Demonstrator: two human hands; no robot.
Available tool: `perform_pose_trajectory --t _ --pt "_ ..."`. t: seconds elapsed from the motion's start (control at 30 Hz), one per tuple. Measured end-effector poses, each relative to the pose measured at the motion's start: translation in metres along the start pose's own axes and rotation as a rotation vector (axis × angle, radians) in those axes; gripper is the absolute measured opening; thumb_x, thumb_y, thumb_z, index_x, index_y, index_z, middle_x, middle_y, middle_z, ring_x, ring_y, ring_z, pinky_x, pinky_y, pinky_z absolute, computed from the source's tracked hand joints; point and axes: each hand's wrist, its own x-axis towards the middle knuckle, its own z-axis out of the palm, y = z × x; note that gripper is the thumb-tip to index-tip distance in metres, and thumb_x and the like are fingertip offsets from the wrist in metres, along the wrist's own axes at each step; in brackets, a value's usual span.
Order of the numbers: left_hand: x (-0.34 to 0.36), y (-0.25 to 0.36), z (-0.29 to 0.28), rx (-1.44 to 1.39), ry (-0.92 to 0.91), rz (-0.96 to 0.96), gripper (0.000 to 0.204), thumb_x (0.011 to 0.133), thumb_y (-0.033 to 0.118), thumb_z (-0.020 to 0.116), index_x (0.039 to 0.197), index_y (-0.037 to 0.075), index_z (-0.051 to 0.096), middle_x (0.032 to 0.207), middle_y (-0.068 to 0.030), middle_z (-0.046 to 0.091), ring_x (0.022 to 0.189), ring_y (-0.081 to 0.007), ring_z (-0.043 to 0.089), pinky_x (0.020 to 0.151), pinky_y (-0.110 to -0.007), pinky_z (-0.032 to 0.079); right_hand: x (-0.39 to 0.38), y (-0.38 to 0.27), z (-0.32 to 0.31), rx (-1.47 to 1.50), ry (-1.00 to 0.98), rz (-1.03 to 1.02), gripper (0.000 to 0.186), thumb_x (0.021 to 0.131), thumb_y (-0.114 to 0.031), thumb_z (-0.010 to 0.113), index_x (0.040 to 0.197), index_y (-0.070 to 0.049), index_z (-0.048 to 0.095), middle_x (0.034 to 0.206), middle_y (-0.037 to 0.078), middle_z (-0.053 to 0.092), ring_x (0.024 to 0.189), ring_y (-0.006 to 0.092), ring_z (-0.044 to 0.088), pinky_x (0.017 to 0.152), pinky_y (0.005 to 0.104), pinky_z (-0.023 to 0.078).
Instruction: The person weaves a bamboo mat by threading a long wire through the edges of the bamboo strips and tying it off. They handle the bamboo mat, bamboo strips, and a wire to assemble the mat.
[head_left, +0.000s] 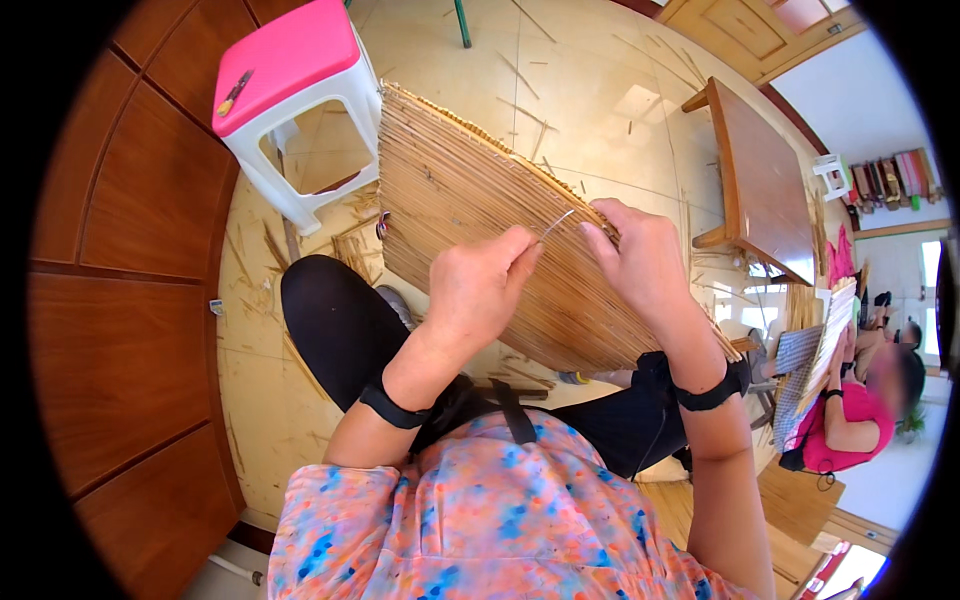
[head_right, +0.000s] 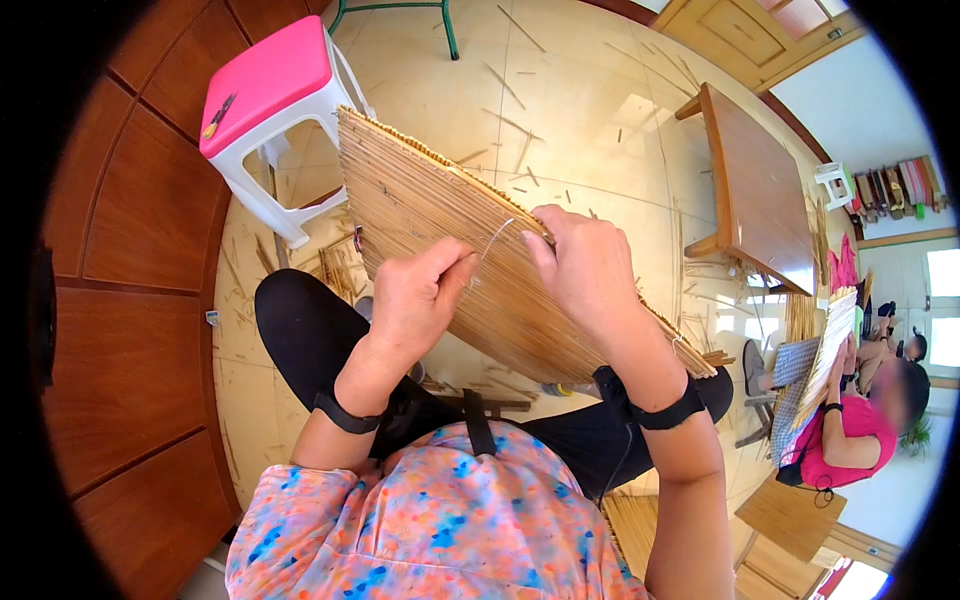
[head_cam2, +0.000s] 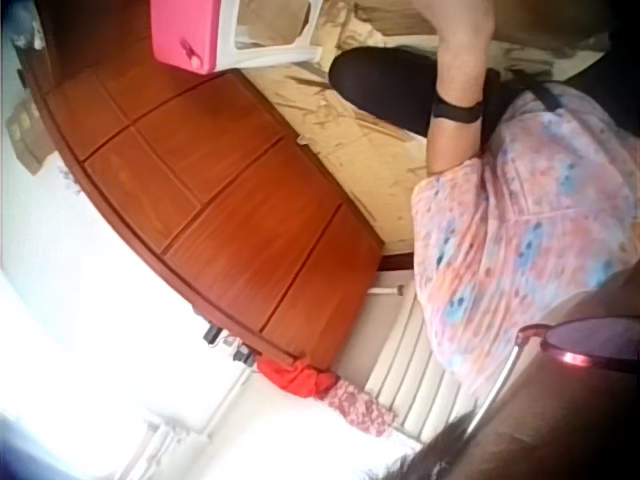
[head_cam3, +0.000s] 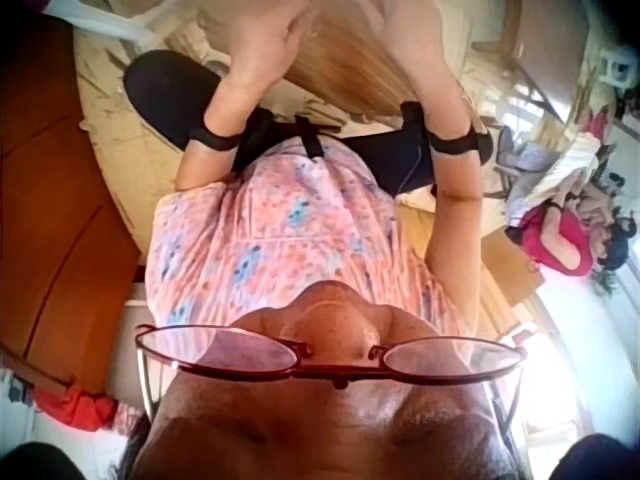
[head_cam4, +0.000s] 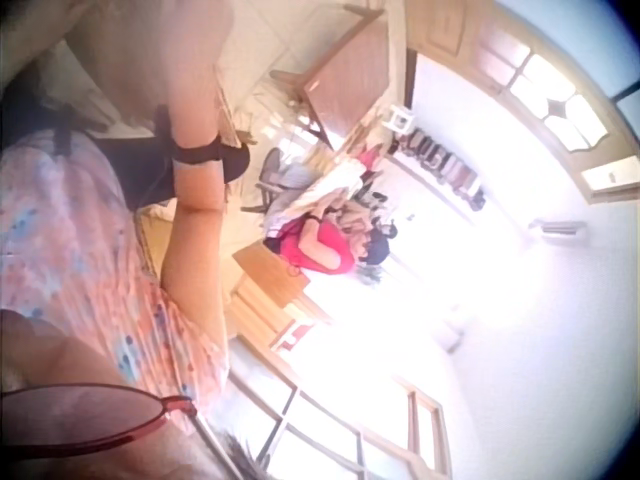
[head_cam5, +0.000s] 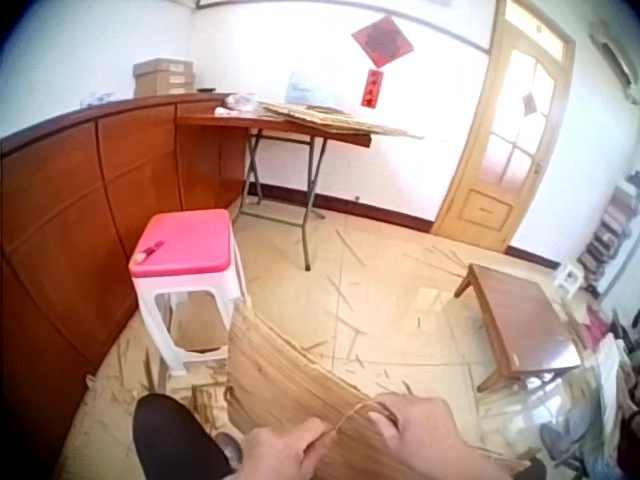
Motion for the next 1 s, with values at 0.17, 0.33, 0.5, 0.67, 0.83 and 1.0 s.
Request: perform_pose_trajectory --t 0.17,0.33,0.5,0.67,0.83,1.0 --pt "-0.001 -0.003 0.008 -0.166 -0.032 -0.070 0.006 0.090 0.006 0.065 0.095 0.005 0.067 0.068 -0.0158 0.061 0.057 -0.0311 0.059 0.053 -0.033 0.047 -0.002 -0.002 0.006 -0.043 0.005 0.036 0.021 0.087 -0.020 0.067 0.101 -0.006 0.064 0.064 0.019 0.063 0.062 0.0378 0.064 0.061 0.0453 0.051" --pt "0.001 0.001 0.008 -0.175 -0.018 -0.005 0.016 0.088 0.003 0.065 0.103 0.003 0.070 0.074 -0.0182 0.065 0.056 -0.0289 0.061 0.053 -0.032 0.048 -0.004 0.000 0.009 -0.052 0.044 -0.025 0.019 0.087 -0.020 0.067 0.099 -0.006 0.061 0.059 0.016 0.061 0.057 0.0370 0.062 0.055 0.0444 0.050" --pt "-0.002 0.004 0.006 -0.154 0.002 0.009 0.022 0.084 0.000 0.067 0.105 0.002 0.071 0.081 -0.0204 0.068 0.057 -0.0263 0.064 0.054 -0.032 0.049 -0.005 -0.003 0.008 -0.066 0.058 -0.030 0.019 0.086 -0.020 0.067 0.098 -0.006 0.061 0.058 0.015 0.060 0.055 0.0364 0.062 0.053 0.0441 0.050" --pt "-0.004 0.007 0.002 -0.144 -0.013 -0.004 0.018 0.083 0.000 0.067 0.101 0.002 0.072 0.079 -0.0181 0.068 0.059 -0.0273 0.064 0.055 -0.032 0.049 -0.005 -0.003 0.011 -0.033 0.059 -0.008 0.018 0.085 -0.019 0.066 0.096 -0.006 0.063 0.055 0.014 0.059 0.054 0.0358 0.062 0.054 0.0438 0.050" --pt "-0.003 0.008 -0.007 -0.099 -0.081 -0.003 0.011 0.084 0.002 0.068 0.094 0.000 0.070 0.075 -0.0155 0.065 0.063 -0.0275 0.064 0.058 -0.033 0.049 -0.006 -0.002 0.011 -0.049 0.073 -0.009 0.018 0.085 -0.020 0.066 0.096 -0.006 0.064 0.054 0.014 0.059 0.053 0.0355 0.062 0.054 0.0436 0.051" --pt "-0.003 0.004 -0.007 -0.171 -0.051 0.043 0.013 0.084 0.003 0.069 0.096 0.000 0.071 0.074 -0.0160 0.065 0.061 -0.0262 0.062 0.057 -0.032 0.048 -0.006 -0.005 0.011 -0.011 0.071 0.009 0.017 0.084 -0.015 0.069 0.098 -0.006 0.066 0.063 0.019 0.061 0.057 0.0368 0.062 0.053 0.0406 0.049"
